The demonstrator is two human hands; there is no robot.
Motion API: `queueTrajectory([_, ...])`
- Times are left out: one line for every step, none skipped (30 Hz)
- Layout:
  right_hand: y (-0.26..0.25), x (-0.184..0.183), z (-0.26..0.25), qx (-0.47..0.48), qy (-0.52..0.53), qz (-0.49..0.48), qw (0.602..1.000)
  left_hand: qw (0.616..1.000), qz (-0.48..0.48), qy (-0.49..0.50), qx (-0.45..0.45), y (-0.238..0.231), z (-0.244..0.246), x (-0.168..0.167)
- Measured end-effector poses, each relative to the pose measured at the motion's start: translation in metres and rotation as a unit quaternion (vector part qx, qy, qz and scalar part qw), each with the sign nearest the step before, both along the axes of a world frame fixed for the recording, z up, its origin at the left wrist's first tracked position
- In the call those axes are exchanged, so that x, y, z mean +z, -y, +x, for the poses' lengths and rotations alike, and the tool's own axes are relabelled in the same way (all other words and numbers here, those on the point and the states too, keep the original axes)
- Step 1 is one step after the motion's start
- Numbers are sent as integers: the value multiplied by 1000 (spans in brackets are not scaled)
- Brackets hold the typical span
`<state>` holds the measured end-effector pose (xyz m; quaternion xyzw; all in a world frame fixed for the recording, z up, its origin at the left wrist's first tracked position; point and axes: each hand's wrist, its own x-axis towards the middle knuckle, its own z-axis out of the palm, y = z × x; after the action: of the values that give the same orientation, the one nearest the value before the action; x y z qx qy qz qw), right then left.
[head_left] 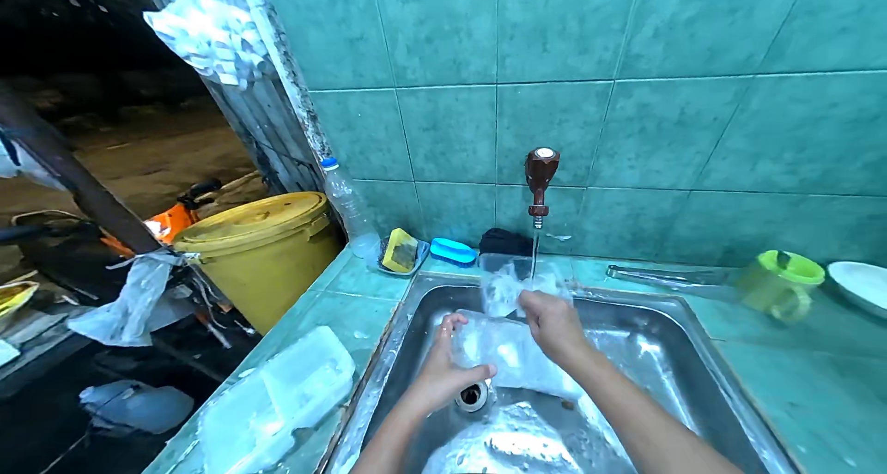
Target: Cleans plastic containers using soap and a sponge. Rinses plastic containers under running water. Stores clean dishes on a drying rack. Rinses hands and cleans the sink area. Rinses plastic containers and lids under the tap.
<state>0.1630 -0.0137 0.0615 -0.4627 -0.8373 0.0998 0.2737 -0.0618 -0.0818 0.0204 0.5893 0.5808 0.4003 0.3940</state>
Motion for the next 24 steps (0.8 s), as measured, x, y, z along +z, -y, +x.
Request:
queueTrajectory([0, 0, 0, 18, 4, -16, 1000, 1000, 6, -9, 6, 6, -7, 2])
queueTrajectory([-1, 1, 2, 15, 12, -36, 999, 1000, 13, -14, 13, 13, -14, 3])
queueTrajectory([-3, 3, 5, -9, 28, -60, 998, 999, 20, -17, 21, 21, -22, 3])
queueTrajectory([-4, 6, 8, -44, 56, -87, 994, 999, 25, -21, 29, 29, -28, 4])
queueTrajectory([-4, 11, 9, -73, 90, -116, 986, 999, 30, -22, 36, 38, -33, 8])
queueTrajectory([-2, 14, 9, -84, 114, -131, 981, 998, 36, -23, 42, 45, -37, 12])
queueTrajectory([0, 15, 10, -78, 119, -134, 981, 998, 41, -21, 49, 50, -40, 16])
queueTrajectory([1, 13, 12, -67, 106, -134, 983, 997, 45, -16, 57, 55, -42, 19])
queueTrajectory([-1, 9, 17, -63, 69, -141, 986, 997, 48, -8, 65, 59, -43, 21])
queueTrajectory([-6, 2, 24, -70, 2, -153, 986, 996, 53, 1, 75, 64, -43, 23])
queueTrajectory([-12, -6, 32, -82, -95, -168, 978, 995, 59, 12, 82, 68, -42, 24])
queueTrajectory([-17, -11, 37, -99, -214, -187, 954, 994, 67, 23, 86, 73, -41, 25])
queueTrajectory([-20, -12, 39, -113, -333, -217, 911, 993, 74, 32, 86, 77, -40, 26])
queueTrajectory([-20, -11, 37, -122, -432, -250, 858, 992, 81, 38, 88, 80, -39, 26])
queueTrajectory([-19, -10, 34, -126, -505, -286, 805, 992, 83, 43, 90, 83, -38, 25])
queueTrajectory([-17, -8, 29, -131, -556, -322, 755, 991, 83, 49, 91, 87, -37, 24])
queueTrajectory([-16, -10, 25, -139, -591, -353, 712, 991, 82, 56, 93, 90, -36, 23])
queueTrajectory([-15, -13, 21, -149, -618, -378, 673, 990, 81, 66, 95, 93, -35, 23])
queueTrajectory([-16, -19, 19, -154, -640, -398, 639, 989, 83, 72, 96, 97, -33, 23])
queueTrajectory([-17, -24, 17, -157, -658, -412, 611, 989, 84, 76, 99, 100, -33, 24])
queueTrajectory([-18, -29, 14, -159, -675, -417, 588, 988, 87, 79, 101, 104, -33, 26])
queueTrajectory([-20, -31, 11, -159, -692, -413, 570, 987, 93, 83, 102, 108, -35, 27])
queueTrajectory([-23, -32, 7, -158, -711, -400, 557, 985, 101, 89, 106, 111, -37, 29])
queueTrajectory([-26, -30, 4, -155, -730, -381, 546, 984, 108, 95, 109, 114, -39, 30])
